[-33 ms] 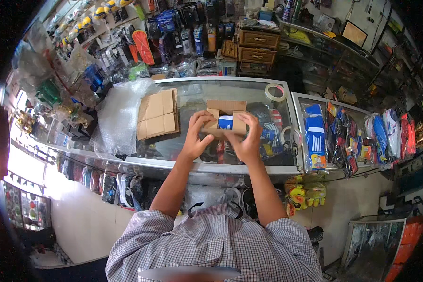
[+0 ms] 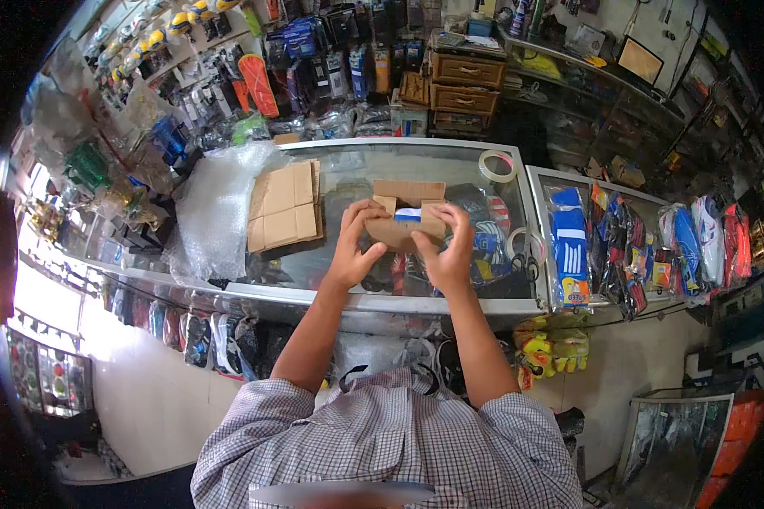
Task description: Packing a blue product into a cardboard box with bubble wrap and adhesive tape in a sports store environment.
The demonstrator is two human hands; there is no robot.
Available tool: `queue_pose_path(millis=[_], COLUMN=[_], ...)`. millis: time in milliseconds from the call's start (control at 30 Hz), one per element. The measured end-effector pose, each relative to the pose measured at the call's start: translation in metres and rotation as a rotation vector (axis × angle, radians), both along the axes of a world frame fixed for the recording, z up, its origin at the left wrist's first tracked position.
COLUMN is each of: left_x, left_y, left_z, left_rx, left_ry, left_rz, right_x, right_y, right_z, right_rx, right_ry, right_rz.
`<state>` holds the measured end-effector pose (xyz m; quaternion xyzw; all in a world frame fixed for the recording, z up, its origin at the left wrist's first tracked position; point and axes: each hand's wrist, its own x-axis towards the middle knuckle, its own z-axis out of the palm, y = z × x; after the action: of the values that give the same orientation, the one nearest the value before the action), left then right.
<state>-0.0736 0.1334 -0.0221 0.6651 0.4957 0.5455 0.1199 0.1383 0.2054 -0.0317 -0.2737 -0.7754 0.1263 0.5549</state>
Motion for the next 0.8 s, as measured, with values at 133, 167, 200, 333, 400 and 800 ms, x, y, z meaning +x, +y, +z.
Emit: queue_pose_path(millis=[133, 167, 200, 333, 400, 800], left_x=[0.006, 0.007, 0.008, 0.010, 0.010, 0.005], left_y=[0.004, 0.002, -0.001, 0.001, 0.005, 0.005], left_z=[0.002, 0.003, 0.005, 0.002, 0.000, -0.006], left_rx=[0.000, -0.003, -0.043, -0.006, 0.070, -0.044], left_ry=[0.001, 0.000, -0.051, -0.134, -0.021, -0.199], left_rz=[0.073, 0.077, 0.088, 0.092, 0.151, 0.231], right_x=[-0.001, -0.001, -0.001, -0.002, 0.001, 0.003], right_y=[0.005, 0.003, 0.001, 0.000, 0.002, -0.005], right_z=[-0.011, -0.008, -0.006, 0.004, 0.001, 0.008], right_rx=[-0.293, -0.254, -0.215, -0.289, -0.510, -0.183], right_ry=[0.270, 0.209, 0.148, 0.165, 0.371, -0.092], right_rz=[0.110, 0.048, -0.013, -0.016, 0.269, 0.184])
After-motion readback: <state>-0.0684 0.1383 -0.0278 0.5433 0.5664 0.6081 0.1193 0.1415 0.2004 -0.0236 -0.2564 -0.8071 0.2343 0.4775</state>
